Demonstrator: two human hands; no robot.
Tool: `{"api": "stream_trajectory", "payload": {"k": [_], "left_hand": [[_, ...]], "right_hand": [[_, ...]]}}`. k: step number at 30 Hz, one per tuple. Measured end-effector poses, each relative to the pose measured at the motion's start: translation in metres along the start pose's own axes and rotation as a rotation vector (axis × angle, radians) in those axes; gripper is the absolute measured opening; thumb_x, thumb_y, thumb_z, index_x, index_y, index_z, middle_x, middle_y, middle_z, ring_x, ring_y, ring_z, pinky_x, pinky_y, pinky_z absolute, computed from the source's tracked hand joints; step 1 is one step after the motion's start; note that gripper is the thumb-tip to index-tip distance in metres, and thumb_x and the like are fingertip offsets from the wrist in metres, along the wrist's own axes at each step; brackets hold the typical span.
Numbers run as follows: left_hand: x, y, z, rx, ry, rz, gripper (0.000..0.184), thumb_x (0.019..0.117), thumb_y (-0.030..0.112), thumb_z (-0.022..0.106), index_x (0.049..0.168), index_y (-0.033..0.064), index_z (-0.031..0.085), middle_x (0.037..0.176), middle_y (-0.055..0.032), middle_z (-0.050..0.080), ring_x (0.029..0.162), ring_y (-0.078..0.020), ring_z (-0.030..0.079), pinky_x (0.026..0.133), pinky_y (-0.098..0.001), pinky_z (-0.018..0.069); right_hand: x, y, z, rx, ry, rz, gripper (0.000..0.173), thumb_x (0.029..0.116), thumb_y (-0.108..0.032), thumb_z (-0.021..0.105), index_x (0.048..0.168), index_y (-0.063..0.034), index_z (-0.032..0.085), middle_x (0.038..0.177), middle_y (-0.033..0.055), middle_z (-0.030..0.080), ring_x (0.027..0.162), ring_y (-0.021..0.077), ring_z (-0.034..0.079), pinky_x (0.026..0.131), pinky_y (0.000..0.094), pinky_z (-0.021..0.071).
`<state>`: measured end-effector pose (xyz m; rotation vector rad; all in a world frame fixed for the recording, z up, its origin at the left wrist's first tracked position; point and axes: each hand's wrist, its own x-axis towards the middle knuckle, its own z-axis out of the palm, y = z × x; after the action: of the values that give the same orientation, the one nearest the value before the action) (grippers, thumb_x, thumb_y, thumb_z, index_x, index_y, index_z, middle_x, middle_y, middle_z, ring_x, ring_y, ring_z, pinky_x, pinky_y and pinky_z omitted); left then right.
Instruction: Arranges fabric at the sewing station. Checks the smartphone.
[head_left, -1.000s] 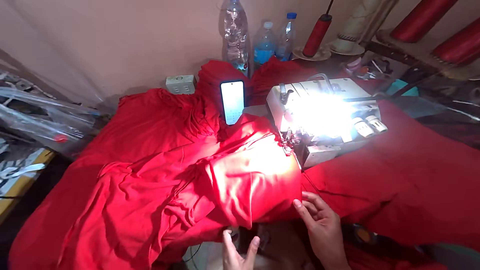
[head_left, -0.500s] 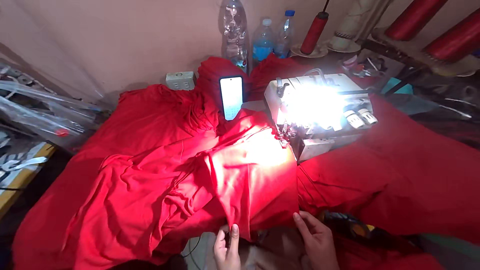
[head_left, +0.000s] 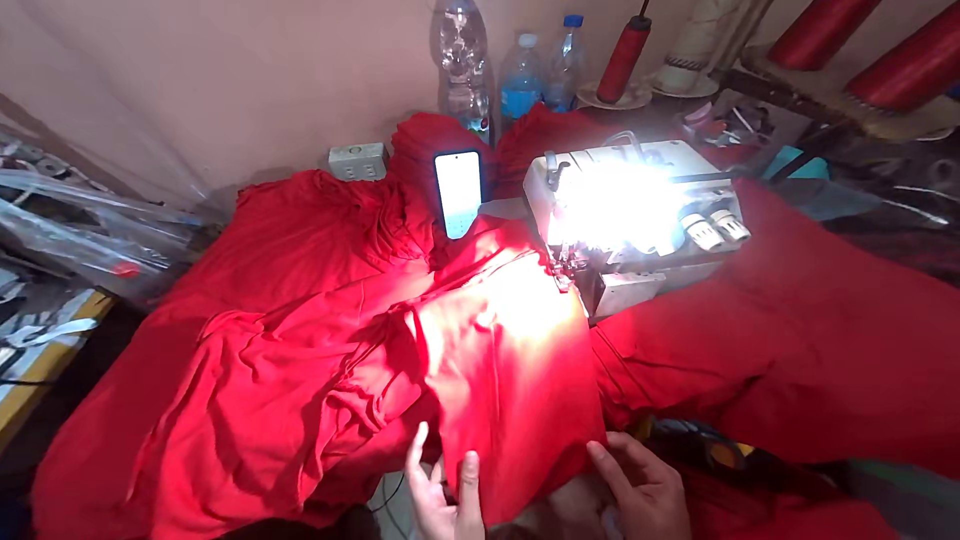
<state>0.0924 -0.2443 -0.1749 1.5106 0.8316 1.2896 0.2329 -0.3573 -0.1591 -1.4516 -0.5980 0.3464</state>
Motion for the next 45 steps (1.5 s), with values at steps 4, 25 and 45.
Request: {"api": "stream_trajectory", "payload": {"k": [4,25,45], "left_hand": [[0.003,-0.005,-0.013,0.207,-0.009,0.217,0.020,0.1015,0.003,0.052,0.110,-0.0128,0.063,0.110,-0.0007,0.073,0.110,0.0133,0.059,0.099,-0.0110,0.0461],[0.119,-0.001,0.026,0.285,-0.039,0.426,0.042,0.0971,0.003,0.055,0.128,-0.0249,0.051,0.128,-0.0273,0.063,0.113,0.0019,0.060,0.100,-0.0125,0.0441],[-0.011,-0.017,0.012,-0.020,-0.205,-0.556,0.005,0.0910,-0.005,0.065,0.095,-0.0062,0.068,0.083,0.0006,0.074,0.081,0.0021,0.070,0.082,-0.0197,0.0586]], "right_hand": [[-0.001,-0.004,-0.007,0.030,-0.046,0.043,0.016,0.0911,0.005,0.062,0.092,-0.0086,0.071,0.085,-0.0144,0.073,0.077,-0.0070,0.068,0.072,0.0147,0.0580],[0.107,-0.011,0.034,0.067,0.120,-0.114,0.005,0.0901,0.001,0.065,0.093,-0.0033,0.066,0.075,-0.0085,0.070,0.063,-0.0063,0.063,0.060,0.0108,0.0540],[-0.023,0.034,-0.009,-0.022,-0.018,0.182,0.006,0.0859,0.001,0.071,0.084,-0.0036,0.071,0.076,-0.0097,0.070,0.069,-0.0062,0.065,0.067,0.0145,0.0561]]}}
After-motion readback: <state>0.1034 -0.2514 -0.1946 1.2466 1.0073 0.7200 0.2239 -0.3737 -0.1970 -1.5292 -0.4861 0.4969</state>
